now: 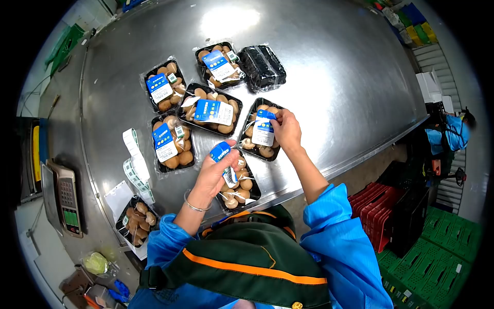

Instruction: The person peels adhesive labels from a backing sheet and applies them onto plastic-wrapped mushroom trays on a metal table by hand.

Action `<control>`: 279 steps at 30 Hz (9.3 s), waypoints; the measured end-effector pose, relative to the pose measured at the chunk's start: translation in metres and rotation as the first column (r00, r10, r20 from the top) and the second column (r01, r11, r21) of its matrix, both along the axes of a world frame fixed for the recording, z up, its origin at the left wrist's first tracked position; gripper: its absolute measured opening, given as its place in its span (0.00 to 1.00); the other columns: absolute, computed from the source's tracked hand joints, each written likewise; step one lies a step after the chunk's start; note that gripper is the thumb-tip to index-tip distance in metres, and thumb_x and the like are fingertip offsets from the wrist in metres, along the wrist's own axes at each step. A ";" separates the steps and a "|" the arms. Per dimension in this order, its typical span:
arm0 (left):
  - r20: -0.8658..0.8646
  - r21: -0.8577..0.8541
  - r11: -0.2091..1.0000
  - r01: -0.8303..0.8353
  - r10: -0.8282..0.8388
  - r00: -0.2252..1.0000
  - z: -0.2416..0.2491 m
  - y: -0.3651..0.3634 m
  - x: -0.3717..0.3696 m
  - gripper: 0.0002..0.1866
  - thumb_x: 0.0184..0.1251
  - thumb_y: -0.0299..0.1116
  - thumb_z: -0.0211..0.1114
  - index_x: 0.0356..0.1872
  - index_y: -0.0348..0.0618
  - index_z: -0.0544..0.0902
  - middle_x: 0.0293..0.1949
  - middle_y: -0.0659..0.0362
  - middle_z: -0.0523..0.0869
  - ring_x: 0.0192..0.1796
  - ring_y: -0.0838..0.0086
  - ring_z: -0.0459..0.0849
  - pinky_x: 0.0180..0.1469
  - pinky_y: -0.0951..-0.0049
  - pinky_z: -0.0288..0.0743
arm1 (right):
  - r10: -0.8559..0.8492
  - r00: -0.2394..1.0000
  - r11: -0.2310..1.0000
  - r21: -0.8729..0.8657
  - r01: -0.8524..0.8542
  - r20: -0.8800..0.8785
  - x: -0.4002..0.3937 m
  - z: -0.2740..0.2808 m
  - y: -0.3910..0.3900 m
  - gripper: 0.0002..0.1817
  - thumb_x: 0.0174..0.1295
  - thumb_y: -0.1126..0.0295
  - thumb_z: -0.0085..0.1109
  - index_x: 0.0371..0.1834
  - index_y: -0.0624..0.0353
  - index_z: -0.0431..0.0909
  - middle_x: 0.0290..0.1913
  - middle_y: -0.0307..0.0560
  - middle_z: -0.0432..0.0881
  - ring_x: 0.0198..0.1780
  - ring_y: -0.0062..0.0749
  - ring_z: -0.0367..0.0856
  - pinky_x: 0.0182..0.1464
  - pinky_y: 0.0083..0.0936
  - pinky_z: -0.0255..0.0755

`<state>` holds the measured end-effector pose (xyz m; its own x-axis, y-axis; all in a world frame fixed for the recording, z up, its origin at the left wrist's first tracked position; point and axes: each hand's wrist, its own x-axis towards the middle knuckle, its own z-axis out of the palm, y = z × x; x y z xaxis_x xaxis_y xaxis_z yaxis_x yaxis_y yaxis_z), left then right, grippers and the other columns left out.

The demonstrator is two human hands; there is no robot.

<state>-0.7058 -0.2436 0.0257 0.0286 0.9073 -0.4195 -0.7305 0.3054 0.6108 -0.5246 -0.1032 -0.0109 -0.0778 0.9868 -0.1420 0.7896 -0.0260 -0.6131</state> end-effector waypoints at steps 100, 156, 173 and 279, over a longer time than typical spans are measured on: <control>0.225 0.067 0.969 0.238 -0.247 0.942 0.031 0.042 0.008 0.31 0.69 0.53 0.46 0.62 0.36 0.64 0.54 0.51 0.76 0.46 0.72 0.79 0.49 0.72 0.76 | -0.133 0.697 0.935 -0.322 -0.148 -0.705 -0.017 0.105 -0.089 0.10 0.55 0.76 0.62 0.40 0.59 0.74 0.29 0.36 0.75 0.28 0.16 0.72 0.28 0.11 0.68; -0.977 0.203 0.833 0.515 0.136 0.165 0.014 0.011 -0.003 0.15 0.58 0.28 0.59 0.48 0.43 0.78 0.47 0.54 0.81 0.50 0.58 0.76 0.54 0.65 0.69 | -0.128 0.893 0.944 -0.330 -0.023 -0.431 0.013 0.046 -0.077 0.11 0.54 0.71 0.63 0.37 0.66 0.77 0.28 0.39 0.79 0.31 0.17 0.75 0.34 0.15 0.71; -0.982 0.167 0.854 0.493 0.099 0.160 0.007 0.003 0.004 0.21 0.54 0.28 0.62 0.52 0.48 0.76 0.43 0.53 0.81 0.47 0.60 0.76 0.50 0.65 0.71 | 0.382 0.913 0.896 -0.184 -0.404 -0.144 0.013 0.068 -0.051 0.05 0.55 0.76 0.58 0.34 0.63 0.75 0.27 0.40 0.77 0.29 0.23 0.75 0.34 0.21 0.72; -0.910 0.357 0.760 0.543 0.415 0.018 0.076 -0.033 -0.001 0.13 0.49 0.27 0.70 0.37 0.41 0.81 0.35 0.56 0.81 0.39 0.62 0.78 0.41 0.67 0.72 | 0.148 0.757 0.971 -0.053 -0.234 -0.636 0.000 0.139 -0.150 0.24 0.58 0.79 0.56 0.58 0.62 0.63 0.55 0.55 0.73 0.60 0.39 0.71 0.61 0.30 0.65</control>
